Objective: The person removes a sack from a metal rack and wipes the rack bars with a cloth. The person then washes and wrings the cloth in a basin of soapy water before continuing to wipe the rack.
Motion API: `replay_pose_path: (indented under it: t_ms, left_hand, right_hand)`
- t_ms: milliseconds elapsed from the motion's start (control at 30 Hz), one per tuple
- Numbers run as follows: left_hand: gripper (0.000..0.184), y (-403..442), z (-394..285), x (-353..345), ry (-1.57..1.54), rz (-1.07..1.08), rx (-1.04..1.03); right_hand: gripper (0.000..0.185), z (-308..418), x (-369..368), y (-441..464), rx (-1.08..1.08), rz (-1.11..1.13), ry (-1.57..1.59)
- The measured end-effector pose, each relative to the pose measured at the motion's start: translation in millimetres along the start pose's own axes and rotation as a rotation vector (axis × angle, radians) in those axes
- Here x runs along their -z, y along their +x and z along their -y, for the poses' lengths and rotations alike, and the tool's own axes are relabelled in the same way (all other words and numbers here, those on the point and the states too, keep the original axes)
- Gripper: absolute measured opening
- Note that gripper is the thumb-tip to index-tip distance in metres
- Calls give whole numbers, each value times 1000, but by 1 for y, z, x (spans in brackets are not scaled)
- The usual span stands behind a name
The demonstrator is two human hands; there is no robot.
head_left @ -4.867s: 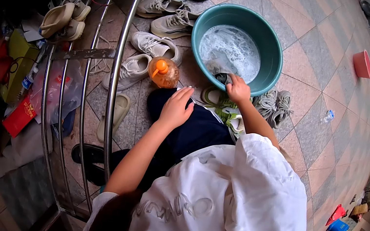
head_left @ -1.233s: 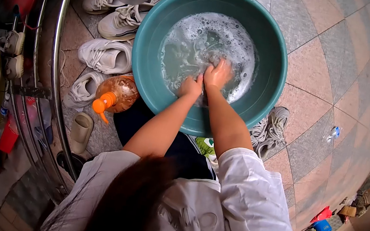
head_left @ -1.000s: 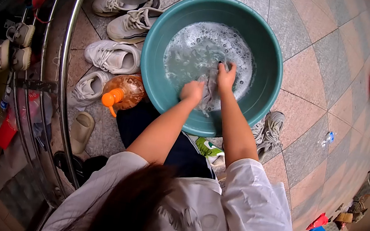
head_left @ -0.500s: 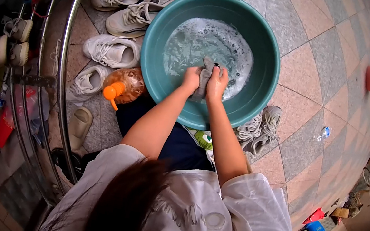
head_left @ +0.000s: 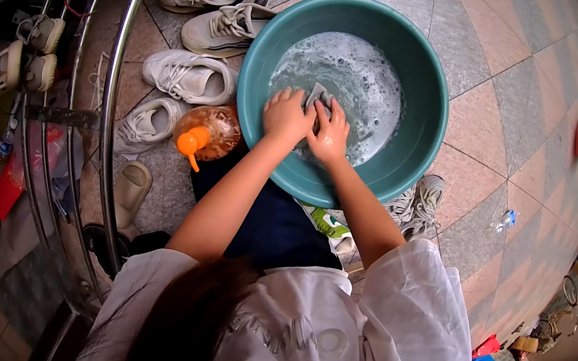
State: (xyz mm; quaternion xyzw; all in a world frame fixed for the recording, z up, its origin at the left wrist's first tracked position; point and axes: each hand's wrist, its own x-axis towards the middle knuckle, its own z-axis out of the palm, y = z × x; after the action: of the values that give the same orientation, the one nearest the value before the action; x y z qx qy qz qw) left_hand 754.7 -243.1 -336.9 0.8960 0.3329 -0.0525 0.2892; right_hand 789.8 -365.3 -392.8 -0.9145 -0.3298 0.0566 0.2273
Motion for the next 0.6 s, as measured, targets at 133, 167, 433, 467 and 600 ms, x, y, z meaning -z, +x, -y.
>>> replay_pose_path:
  t_ms: [133, 167, 433, 467, 600]
  left_hand:
    - [35, -29, -2, 9, -14, -124, -197]
    - [35, -32, 0, 10, -24, -150, -221]
    - [51, -50, 12, 3, -440, -29, -88]
    - [59, -49, 11, -4, -547, -6, 47]
    - [107, -38, 7, -9, -845, 167, 400]
  right_hand:
    - [55, -11, -33, 7, 171, 124, -226]
    - [53, -14, -45, 15, 195, 130, -252]
    - [37, 23, -32, 83, -277, 199, 1]
    - [44, 17, -35, 86, -444, 165, 164]
    - [33, 18, -12, 65, -792, -166, 1102]
